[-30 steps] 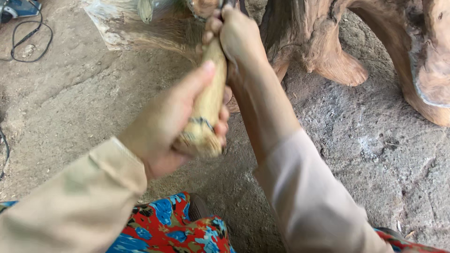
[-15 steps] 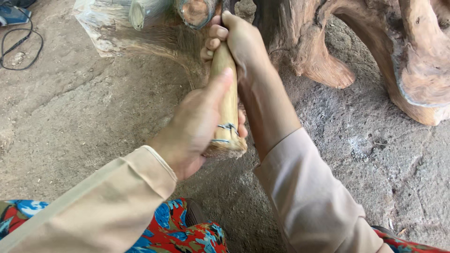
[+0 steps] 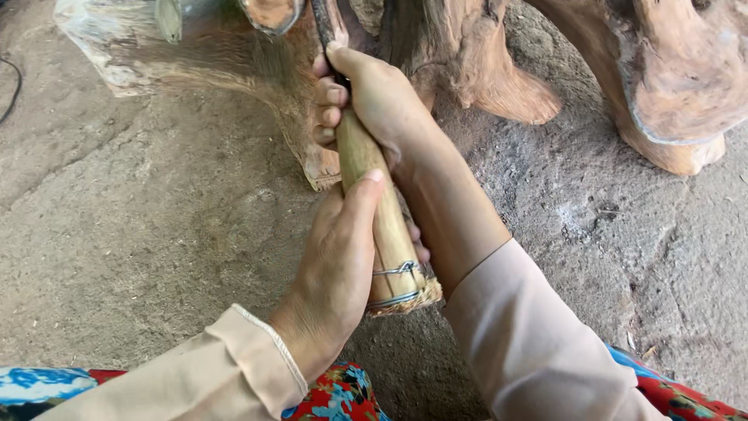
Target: The person selects a chisel and mallet from a bucket, then sits on the floor to carve a large wooden root. They repeatedly strike the chisel with the mallet to shape the wood, adjusting their grip and position as they work.
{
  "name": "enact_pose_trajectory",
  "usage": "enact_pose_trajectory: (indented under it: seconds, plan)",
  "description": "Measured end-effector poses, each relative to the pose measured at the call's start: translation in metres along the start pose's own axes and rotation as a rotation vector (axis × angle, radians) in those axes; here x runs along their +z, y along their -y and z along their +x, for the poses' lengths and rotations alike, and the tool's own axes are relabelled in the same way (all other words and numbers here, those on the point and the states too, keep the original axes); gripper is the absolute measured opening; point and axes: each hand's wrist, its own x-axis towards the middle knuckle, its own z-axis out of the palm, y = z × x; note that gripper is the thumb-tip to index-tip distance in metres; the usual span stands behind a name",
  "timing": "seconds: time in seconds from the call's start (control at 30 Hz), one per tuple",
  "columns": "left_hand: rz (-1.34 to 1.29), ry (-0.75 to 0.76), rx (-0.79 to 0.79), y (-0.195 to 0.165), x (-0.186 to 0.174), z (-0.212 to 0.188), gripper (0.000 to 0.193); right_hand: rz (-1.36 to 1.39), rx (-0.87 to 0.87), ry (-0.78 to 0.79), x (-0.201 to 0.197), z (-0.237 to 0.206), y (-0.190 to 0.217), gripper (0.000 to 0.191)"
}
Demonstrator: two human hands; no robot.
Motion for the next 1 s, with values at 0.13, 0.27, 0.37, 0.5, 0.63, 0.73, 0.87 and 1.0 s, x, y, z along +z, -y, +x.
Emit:
enact_pose_trajectory:
  seconds: [0.13, 0.27, 0.37, 0.5, 0.63, 0.73, 0.87, 1.0]
  plan:
    - [0.052, -0.049, 0.048, -0.008, -0.004, 0.006, 0.044, -0.098, -0.09, -0.047, 0.007, 0.009, 0.001, 0.026]
    - [0.174, -0.068, 0.083, -0.01, -0.012, 0.006, 0.05, -0.119, -0.106, -0.077, 0.016, 0.015, 0.002, 0.025]
    - [0.136, -0.096, -0.008, -0.008, -0.013, -0.003, 0.049, -0.085, -0.112, -0.063, 0.018, 0.01, -0.006, 0.026]
    - [0.313, -0.103, 0.053, -0.023, -0.019, 0.0, 0.05, -0.049, -0.143, -0.108, 0.021, 0.018, -0.008, 0.028]
    - [0.353, -0.136, 0.005, -0.036, -0.024, 0.011, 0.049, 0.035, -0.171, -0.073, 0.021, 0.029, -0.004, 0.027]
    - [0.334, -0.101, 0.053, -0.034, -0.023, 0.006, 0.049, 0.009, -0.163, -0.081, 0.019, 0.031, -0.006, 0.026]
    - [0.35, -0.153, 0.039, -0.032, -0.025, 0.009, 0.047, 0.002, -0.142, -0.109, 0.016, 0.033, -0.007, 0.027]
    - [0.324, -0.131, 0.055, -0.031, -0.029, 0.022, 0.047, 0.084, -0.164, -0.026, 0.013, 0.041, -0.001, 0.02]
